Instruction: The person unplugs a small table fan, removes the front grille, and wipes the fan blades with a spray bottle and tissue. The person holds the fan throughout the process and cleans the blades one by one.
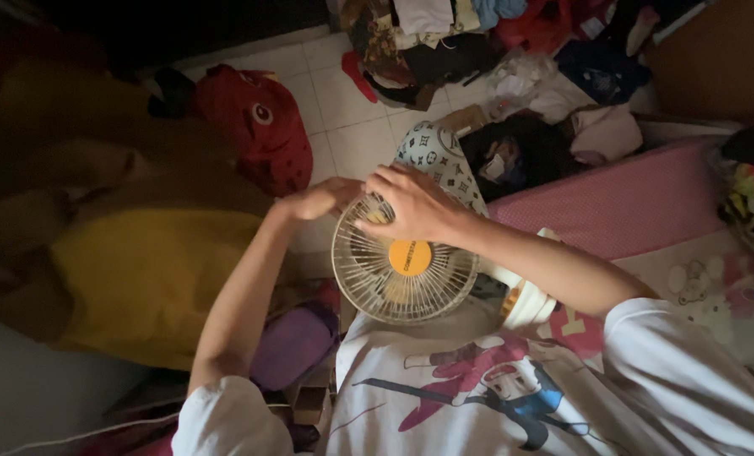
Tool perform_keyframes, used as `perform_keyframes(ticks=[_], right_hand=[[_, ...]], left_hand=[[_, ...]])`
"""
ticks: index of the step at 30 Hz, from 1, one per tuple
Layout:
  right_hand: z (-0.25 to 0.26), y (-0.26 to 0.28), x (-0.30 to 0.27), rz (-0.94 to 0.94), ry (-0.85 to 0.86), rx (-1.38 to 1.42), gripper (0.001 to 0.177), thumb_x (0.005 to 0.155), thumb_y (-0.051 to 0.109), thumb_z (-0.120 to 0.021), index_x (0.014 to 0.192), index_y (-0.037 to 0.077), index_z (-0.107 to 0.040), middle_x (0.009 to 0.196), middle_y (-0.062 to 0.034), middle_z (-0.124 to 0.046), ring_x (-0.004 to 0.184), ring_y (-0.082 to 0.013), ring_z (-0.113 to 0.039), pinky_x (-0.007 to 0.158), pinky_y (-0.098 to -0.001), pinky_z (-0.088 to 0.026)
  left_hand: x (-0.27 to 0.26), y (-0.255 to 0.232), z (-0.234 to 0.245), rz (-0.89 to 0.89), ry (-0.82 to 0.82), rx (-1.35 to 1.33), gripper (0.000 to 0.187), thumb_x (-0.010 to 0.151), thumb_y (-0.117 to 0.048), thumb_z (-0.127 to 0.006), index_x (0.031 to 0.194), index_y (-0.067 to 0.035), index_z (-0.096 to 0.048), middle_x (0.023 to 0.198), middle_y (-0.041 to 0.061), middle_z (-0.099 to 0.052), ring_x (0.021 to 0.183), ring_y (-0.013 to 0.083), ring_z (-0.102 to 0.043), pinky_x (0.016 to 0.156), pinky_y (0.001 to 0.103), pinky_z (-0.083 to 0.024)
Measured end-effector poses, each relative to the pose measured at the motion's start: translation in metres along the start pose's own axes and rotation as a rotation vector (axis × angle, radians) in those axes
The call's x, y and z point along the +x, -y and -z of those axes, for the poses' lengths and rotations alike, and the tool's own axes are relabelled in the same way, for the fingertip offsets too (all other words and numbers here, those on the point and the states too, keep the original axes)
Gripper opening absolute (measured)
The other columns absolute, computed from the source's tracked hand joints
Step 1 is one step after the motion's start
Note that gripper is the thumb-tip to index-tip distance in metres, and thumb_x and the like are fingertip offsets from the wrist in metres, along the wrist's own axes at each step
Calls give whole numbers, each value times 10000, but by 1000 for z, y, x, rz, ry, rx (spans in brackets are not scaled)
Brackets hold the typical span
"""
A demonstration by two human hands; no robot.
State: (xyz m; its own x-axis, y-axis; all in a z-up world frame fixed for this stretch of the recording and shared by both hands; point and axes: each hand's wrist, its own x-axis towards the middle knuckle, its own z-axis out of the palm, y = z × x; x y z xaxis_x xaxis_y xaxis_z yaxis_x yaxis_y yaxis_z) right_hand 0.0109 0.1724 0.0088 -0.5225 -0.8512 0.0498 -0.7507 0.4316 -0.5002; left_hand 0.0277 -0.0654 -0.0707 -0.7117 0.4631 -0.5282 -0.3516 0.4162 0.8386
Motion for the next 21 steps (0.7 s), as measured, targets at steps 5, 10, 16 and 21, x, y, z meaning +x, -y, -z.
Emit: perform_keyframes(ticks=[5, 10, 16, 21], right_hand=[[-5, 2, 6, -100, 8, 48, 653, 826, 465, -755, 1221, -41, -632, 1094, -208, -670, 895, -294, -672, 828, -453, -584], [-2, 7, 16, -115, 92, -28, 663, 825, 482, -774, 1212, -40, -643, 1017, -201, -711, 847, -292, -703, 895, -478, -567], [7, 16, 20, -192, 219, 4, 603, 910, 362, -713, 1269, -109, -596, 895, -246, -690, 703, -264, -694, 635, -389, -632], [2, 10, 18, -294, 397, 28, 534, 991, 321, -584, 1306, -110, -558, 740, -183, -689, 581, -226, -691, 512, -358, -633]], left_hand=[[1, -2, 2, -6, -24, 59, 511, 1068, -387, -363, 1453, -96, -533, 1238, 135, -717, 983, 226, -696, 864, 374, -578], [3, 6, -2, -140, -115, 194, 416, 1076, -272, -428, 1401, -55, -570, 1050, 133, -750, 688, 177, -657, 722, 368, -562], [7, 11, -4, -51, -141, 150, 385, 1090, -274, -408, 1252, -23, -651, 844, 101, -678, 596, 157, -571, 631, 366, -524], [12, 13, -3, 48, -95, 2, 392, 1087, -289, -382, 1226, -51, -661, 806, 54, -610, 631, 165, -535, 621, 364, -505]])
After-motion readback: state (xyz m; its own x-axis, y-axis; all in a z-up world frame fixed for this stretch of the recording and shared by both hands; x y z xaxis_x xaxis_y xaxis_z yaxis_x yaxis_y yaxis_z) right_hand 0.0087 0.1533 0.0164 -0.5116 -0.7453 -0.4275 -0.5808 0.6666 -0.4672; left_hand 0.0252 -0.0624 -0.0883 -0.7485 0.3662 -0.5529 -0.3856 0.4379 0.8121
